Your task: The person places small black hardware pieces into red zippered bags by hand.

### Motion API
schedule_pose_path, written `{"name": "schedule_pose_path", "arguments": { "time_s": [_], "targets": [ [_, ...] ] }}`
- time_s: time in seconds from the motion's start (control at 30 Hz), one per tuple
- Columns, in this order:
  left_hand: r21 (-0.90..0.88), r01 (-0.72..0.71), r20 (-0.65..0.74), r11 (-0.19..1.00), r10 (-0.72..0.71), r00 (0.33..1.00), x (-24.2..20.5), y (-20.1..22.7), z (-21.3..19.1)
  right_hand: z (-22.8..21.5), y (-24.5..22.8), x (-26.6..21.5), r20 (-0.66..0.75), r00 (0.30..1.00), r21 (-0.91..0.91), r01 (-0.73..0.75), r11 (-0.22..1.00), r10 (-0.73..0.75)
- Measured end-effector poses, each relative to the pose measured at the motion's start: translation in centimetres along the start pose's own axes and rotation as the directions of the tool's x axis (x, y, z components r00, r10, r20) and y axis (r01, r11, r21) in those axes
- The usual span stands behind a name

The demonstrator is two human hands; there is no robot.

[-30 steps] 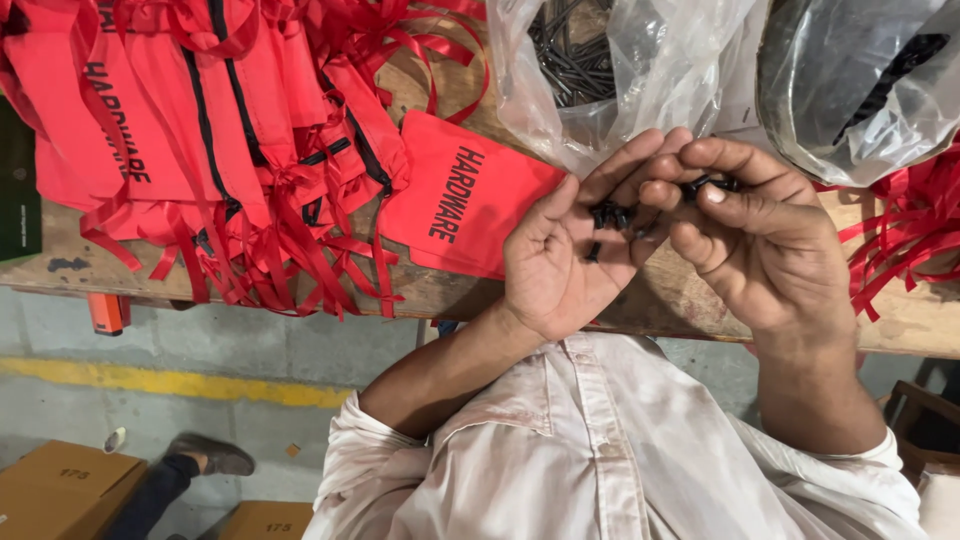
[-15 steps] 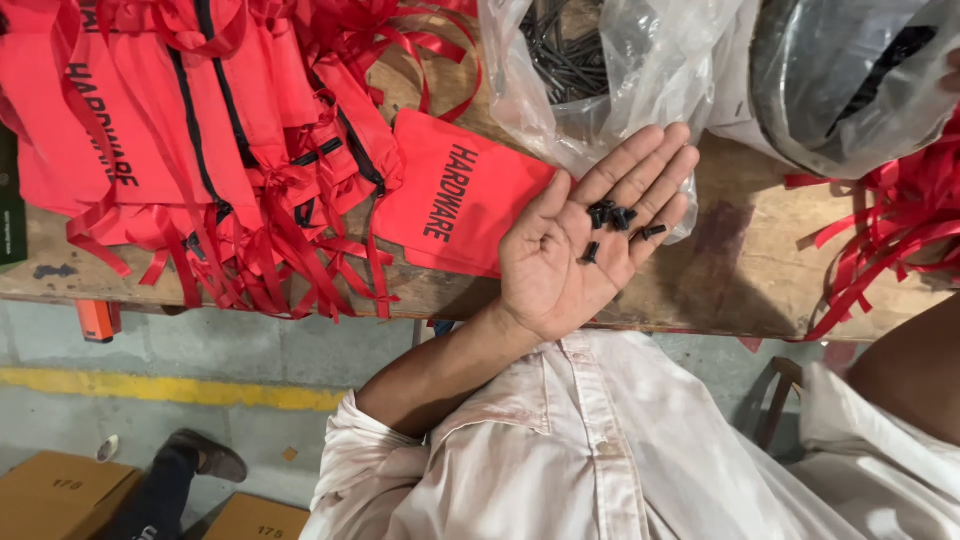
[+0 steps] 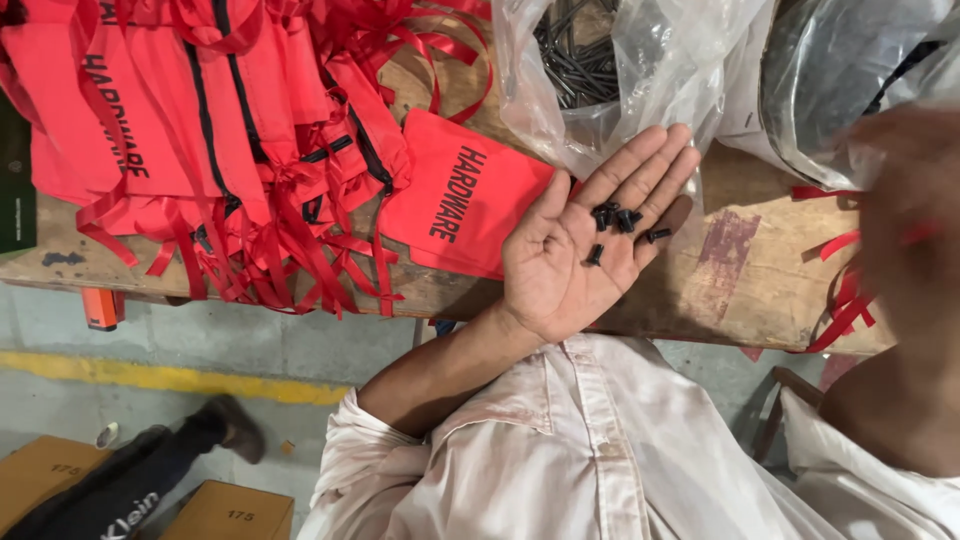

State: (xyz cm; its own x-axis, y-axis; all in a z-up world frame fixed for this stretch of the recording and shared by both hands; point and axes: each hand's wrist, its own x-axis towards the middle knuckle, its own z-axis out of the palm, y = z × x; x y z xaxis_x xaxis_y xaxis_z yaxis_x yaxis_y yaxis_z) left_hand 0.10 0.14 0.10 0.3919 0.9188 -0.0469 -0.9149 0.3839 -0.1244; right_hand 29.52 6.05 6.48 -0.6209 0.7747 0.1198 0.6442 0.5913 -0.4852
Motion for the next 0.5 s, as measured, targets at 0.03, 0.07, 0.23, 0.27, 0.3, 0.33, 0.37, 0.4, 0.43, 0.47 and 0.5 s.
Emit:
{"name": "schedule_pose_path", "arguments": {
  "time_s": [0.03,0.07,0.23,0.27,0.3,0.33,0.37,0.4,0.43,0.47,0.5],
  "targets": [
    [-0.002,0.006,-0.003,1.000,-0.006,1.000,0.0,0.0,0.0,0.8,-3.1,1.6,-0.008,1.000,0.002,0.012,1.000,-0.012],
    [0.007,0.003,0.000,1.000,-0.003,1.000,0.1,0.0,0.1,1.6,-6.5,3.6,-0.018,1.000,0.002,0.026,1.000,-0.026],
    [0.031,-0.022,-0.007,0.999,0.023,1.000,-0.2,0.0,0.2,4.0,-10.0,5.3,0.054,0.999,0.041,-0.010,0.999,0.008],
    [0.053,-0.021,-0.009,0.998,0.022,1.000,-0.2,0.0,0.2,4.2,-9.7,4.9,0.042,0.999,0.063,-0.017,0.998,0.014],
    [0.075,-0.020,-0.011,0.997,0.021,1.000,-0.3,0.1,0.2,4.4,-9.4,4.5,0.031,0.999,0.086,-0.024,0.996,0.021],
    [0.075,-0.022,-0.010,0.997,0.022,1.000,-0.3,0.1,0.2,4.4,-9.4,4.7,0.031,0.999,0.086,-0.022,0.996,0.019],
    [0.078,-0.015,-0.009,0.997,0.016,1.000,-0.4,0.1,0.2,4.5,-9.4,4.9,0.029,0.999,0.070,-0.018,0.997,0.016],
    [0.079,-0.006,-0.008,0.997,0.006,1.000,-0.4,0.0,0.2,4.4,-9.5,5.1,0.027,1.000,0.052,-0.017,0.999,0.016],
    [0.077,-0.005,-0.006,0.997,0.005,1.000,-0.4,0.0,0.2,4.7,-9.4,5.2,0.027,0.999,0.049,-0.017,0.999,0.016],
    [0.065,-0.004,-0.003,0.998,0.004,1.000,-0.4,-0.1,0.2,4.9,-9.4,5.3,0.033,0.999,0.049,0.001,0.999,-0.003],
    [0.053,-0.003,0.000,0.999,0.003,1.000,-0.4,-0.1,0.3,5.1,-9.3,5.6,0.039,0.999,0.049,0.019,0.999,-0.021]
  ]
}}
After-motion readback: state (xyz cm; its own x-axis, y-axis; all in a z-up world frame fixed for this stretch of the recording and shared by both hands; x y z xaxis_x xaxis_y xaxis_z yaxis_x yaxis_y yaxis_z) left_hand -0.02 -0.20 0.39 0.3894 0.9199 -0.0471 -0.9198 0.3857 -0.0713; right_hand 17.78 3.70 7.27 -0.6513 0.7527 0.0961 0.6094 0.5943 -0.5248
